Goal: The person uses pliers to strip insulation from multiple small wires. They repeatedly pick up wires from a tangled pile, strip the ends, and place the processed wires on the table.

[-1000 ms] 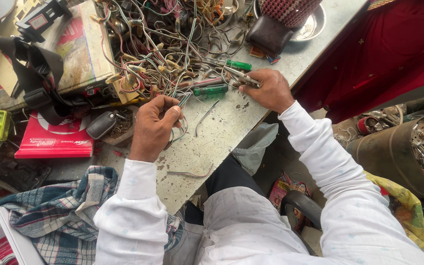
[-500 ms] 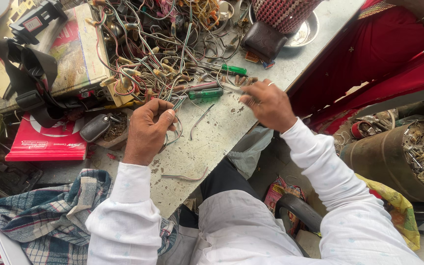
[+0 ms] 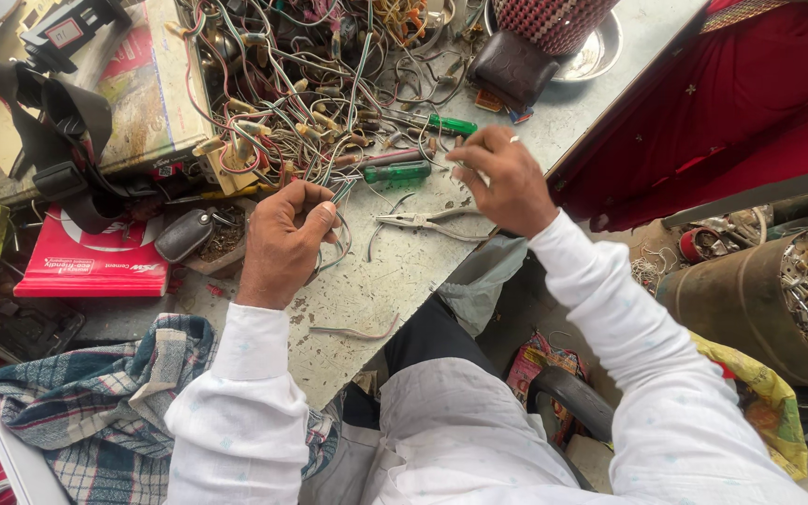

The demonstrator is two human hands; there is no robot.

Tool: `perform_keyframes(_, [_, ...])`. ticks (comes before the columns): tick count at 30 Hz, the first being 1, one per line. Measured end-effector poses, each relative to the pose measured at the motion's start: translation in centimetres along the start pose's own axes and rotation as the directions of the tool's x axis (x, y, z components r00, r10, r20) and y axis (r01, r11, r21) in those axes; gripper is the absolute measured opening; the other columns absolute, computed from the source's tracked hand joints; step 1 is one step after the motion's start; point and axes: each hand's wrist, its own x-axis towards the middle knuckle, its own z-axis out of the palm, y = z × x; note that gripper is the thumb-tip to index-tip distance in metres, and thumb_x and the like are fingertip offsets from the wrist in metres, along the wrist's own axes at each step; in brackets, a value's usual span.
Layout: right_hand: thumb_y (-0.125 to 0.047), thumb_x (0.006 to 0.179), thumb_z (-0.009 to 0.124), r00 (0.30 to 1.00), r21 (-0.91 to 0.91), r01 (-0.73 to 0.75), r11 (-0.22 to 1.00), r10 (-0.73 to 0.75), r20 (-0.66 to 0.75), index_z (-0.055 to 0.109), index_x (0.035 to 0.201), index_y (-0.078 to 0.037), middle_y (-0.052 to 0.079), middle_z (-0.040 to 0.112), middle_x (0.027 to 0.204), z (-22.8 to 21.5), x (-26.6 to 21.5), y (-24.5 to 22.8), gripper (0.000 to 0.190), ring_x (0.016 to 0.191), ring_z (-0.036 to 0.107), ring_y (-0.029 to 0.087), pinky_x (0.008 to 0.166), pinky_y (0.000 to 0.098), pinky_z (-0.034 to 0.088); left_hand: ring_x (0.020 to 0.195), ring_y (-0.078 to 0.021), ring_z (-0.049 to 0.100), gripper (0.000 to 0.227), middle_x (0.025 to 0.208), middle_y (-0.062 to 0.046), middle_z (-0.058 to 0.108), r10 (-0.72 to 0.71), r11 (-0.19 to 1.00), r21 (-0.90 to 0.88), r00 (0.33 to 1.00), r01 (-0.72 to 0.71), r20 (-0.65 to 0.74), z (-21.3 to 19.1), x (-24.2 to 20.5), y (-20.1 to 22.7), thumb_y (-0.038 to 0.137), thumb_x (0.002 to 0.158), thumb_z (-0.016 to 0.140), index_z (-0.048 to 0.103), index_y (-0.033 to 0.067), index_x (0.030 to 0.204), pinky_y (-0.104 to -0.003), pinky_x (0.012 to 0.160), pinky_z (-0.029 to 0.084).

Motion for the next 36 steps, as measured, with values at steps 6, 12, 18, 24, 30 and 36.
perform_keyframes(6, [-0.017, 0.089, 0.079, 0.980, -0.145, 0.138, 0.980, -0.113, 0.166, 0.079, 0.113, -0.018, 0.008, 0.061, 0.106, 0.9, 3.2, 3.0, 0.024, 0.096, 0.059, 0.026, 0.084, 0.0431, 0.049, 0.073, -0.0086, 0.067, 0.015, 0.084, -0.005, 0.072, -0.013, 0.999, 0.034, 1.000, 0.013, -0.003, 0.0, 0.0, 0.2, 0.011, 0.098, 0.063, 0.069, -0.0021, 0.102, -0.024, 0.067, 0.057])
perform_keyframes(12, [-0.022, 0.089, 0.080, 0.963, -0.252, 0.237, 0.938, -0.192, 0.191, 0.078, 0.107, -0.021, 0.005, 0.062, 0.105, 1.8, 4.4, 3.7, 0.018, 0.101, 0.058, 0.026, 0.086, 0.0405, 0.050, 0.074, -0.0081, 0.068, 0.015, 0.085, -0.005, 0.072, -0.007, 0.999, 0.034, 1.000, 0.008, -0.002, 0.1, -0.1, 0.3, 0.012, 0.099, 0.063, 0.069, -0.0020, 0.102, -0.024, 0.068, 0.059])
perform_keyframes(18, [-0.017, 0.103, 0.076, 0.988, -0.126, 0.104, 0.987, -0.088, 0.128, 0.071, 0.109, -0.010, 0.003, 0.067, 0.106, 0.7, 4.4, 6.8, 0.011, 0.098, 0.061, 0.023, 0.088, 0.0389, 0.051, 0.073, -0.0090, 0.069, 0.017, 0.085, -0.007, 0.074, -0.025, 0.997, 0.069, 1.000, 0.025, -0.008, 0.1, 0.0, 0.4, 0.012, 0.098, 0.064, 0.070, -0.0020, 0.104, -0.024, 0.067, 0.058])
perform_keyframes(24, [-0.013, 0.098, 0.072, 0.973, -0.071, 0.096, 0.993, -0.078, 0.216, 0.075, 0.121, -0.016, 0.009, 0.064, 0.109, -1.5, 2.8, 7.8, 0.024, 0.097, 0.063, 0.024, 0.084, 0.0394, 0.054, 0.074, -0.0088, 0.069, 0.018, 0.086, -0.007, 0.074, -0.009, 0.996, 0.092, 1.000, 0.010, -0.009, 0.2, 0.0, 0.2, 0.012, 0.098, 0.064, 0.071, -0.0028, 0.105, -0.025, 0.066, 0.059])
perform_keyframes(30, [-0.033, 0.097, 0.071, 0.967, -0.206, 0.147, 0.967, -0.097, 0.234, 0.075, 0.125, -0.017, 0.012, 0.058, 0.114, -0.3, 1.8, 5.4, 0.033, 0.106, 0.058, 0.030, 0.092, 0.0438, 0.052, 0.074, -0.0084, 0.070, 0.017, 0.086, -0.006, 0.074, -0.022, 0.995, 0.101, 1.000, 0.023, -0.004, 0.2, -0.1, 0.1, 0.013, 0.098, 0.064, 0.070, -0.0028, 0.104, -0.024, 0.067, 0.059])
perform_keyframes(36, [-0.037, 0.097, 0.073, 0.963, -0.245, 0.152, 0.958, -0.087, 0.257, 0.075, 0.121, -0.018, 0.009, 0.060, 0.129, -1.4, 1.0, 5.8, 0.031, 0.111, 0.057, 0.031, 0.094, 0.0435, 0.052, 0.072, -0.0083, 0.069, 0.017, 0.086, -0.005, 0.074, -0.037, 0.992, 0.120, 0.999, 0.038, -0.006, 0.3, -0.2, 0.5, 0.013, 0.097, 0.064, 0.070, -0.0017, 0.104, -0.024, 0.065, 0.057])
